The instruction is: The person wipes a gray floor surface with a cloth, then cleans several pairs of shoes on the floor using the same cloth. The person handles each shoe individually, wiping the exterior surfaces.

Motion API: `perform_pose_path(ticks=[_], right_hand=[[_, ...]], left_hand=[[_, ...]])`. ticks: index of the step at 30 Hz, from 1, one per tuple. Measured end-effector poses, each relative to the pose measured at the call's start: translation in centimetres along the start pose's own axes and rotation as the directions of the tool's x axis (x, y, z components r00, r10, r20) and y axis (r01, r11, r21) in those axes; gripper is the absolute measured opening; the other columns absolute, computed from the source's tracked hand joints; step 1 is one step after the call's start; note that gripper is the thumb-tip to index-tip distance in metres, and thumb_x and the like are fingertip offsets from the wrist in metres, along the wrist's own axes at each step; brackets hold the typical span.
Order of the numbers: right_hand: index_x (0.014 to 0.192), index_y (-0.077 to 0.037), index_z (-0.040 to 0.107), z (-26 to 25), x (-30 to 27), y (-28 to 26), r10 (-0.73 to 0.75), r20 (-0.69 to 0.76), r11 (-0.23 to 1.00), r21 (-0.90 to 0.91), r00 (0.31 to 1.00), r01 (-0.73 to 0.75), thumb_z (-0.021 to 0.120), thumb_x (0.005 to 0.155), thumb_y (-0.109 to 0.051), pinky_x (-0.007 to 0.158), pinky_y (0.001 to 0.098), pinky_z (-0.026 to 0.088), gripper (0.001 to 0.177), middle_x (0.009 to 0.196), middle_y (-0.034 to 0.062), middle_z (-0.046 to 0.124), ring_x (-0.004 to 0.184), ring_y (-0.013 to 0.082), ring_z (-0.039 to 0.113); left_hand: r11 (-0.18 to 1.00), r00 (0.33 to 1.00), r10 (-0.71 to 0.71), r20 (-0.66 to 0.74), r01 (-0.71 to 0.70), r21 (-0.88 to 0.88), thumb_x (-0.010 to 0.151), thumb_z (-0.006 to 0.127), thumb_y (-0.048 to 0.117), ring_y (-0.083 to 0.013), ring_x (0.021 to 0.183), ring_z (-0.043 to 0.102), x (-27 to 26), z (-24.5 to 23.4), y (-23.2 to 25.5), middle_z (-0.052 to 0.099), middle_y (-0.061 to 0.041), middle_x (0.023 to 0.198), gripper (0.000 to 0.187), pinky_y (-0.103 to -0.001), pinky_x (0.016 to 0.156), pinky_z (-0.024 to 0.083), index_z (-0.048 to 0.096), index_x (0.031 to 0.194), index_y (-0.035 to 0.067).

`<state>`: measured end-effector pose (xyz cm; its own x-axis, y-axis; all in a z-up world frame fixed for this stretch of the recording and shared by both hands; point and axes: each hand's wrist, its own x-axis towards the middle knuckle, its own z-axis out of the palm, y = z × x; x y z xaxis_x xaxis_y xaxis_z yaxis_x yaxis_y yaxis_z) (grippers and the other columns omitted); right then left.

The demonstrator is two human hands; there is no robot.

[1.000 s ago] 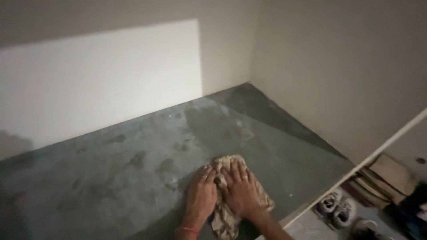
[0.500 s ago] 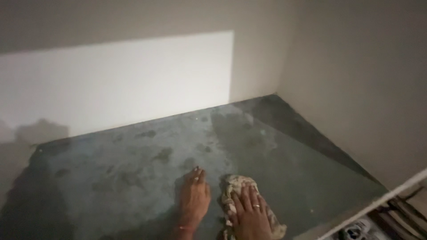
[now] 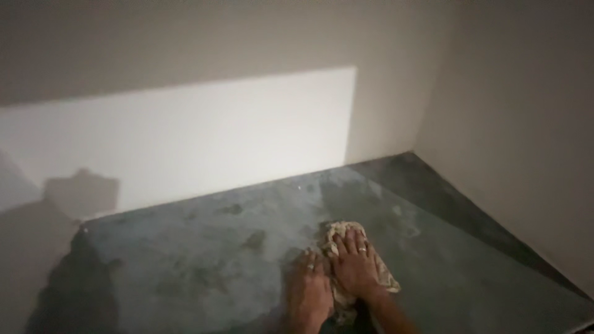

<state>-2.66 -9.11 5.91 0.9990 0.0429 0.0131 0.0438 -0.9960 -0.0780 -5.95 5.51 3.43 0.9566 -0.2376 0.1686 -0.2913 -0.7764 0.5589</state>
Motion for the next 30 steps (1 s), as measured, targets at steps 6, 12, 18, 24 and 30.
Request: perform_pose_path(ticks=[6,12,18,24,30], right_hand=[[0.162,-0.017,0.021,2.1,-4.9,-0.4,-0.043,0.21,0.977,-0.195,0.977,0.085,0.042,0.102,-0.047,0.123,0.0565,0.014,0.07,0.169,0.0191,0.008,0.155,0.0463,0.003],[0.16,-0.017,0.022,3.2,-6.0,-0.4,0.112,0.23,0.992,-0.084,0.967,-0.095,0.037,0.105,-0.051,0.123,0.0577,0.011,0.067,0.169,0.0198,0.005,0.157,0.0418,0.0],[0.158,-0.02,0.028,1.0,-1.0,-1.7,0.118,0.162,0.992,0.017,0.98,-0.122,0.037,0.103,-0.047,0.122,0.0573,0.009,0.062,0.17,0.0181,0.004,0.155,0.0411,0.0],[0.16,-0.023,0.026,2.0,7.5,-2.3,0.154,0.102,0.988,-0.006,0.983,-0.154,0.032,0.104,-0.05,0.123,0.0571,0.01,0.063,0.17,0.0158,0.005,0.157,0.0394,0.001],[0.16,-0.02,0.024,1.4,14.3,-2.5,0.092,0.027,0.996,-0.009,0.995,-0.092,0.03,0.105,-0.053,0.123,0.0554,0.008,0.065,0.169,0.018,0.005,0.156,0.0403,0.0]], left_hand=[[0.98,0.996,0.075,-0.051,-0.083,-0.179,0.096,0.051,0.012,-0.0386,0.14,0.043,2.2,1.9,-3.7,0.05,-0.02,0.151,0.049,-0.044,0.116,0.037,0.052,0.143,-0.001],[0.997,0.996,0.078,0.047,-0.077,-0.013,0.096,0.052,0.017,-0.0338,0.143,0.04,6.6,-1.0,-7.8,0.047,-0.015,0.152,0.045,-0.044,0.117,0.032,0.054,0.139,0.003],[0.991,0.991,0.128,0.031,-0.126,-0.043,0.099,0.052,0.019,-0.0344,0.145,0.038,9.8,-0.8,-7.4,0.046,-0.018,0.152,0.044,-0.042,0.119,0.032,0.053,0.139,0.001],[0.978,0.988,0.151,-0.027,-0.153,-0.138,0.095,0.051,0.013,-0.0387,0.142,0.038,11.2,0.3,-8.3,0.045,-0.021,0.152,0.051,-0.045,0.115,0.035,0.048,0.145,0.0],[0.959,0.967,0.197,-0.163,-0.225,-0.171,0.089,0.061,0.011,-0.04,0.14,0.04,11.0,0.3,-8.0,0.049,-0.02,0.148,0.057,-0.048,0.113,0.035,0.05,0.144,0.002]])
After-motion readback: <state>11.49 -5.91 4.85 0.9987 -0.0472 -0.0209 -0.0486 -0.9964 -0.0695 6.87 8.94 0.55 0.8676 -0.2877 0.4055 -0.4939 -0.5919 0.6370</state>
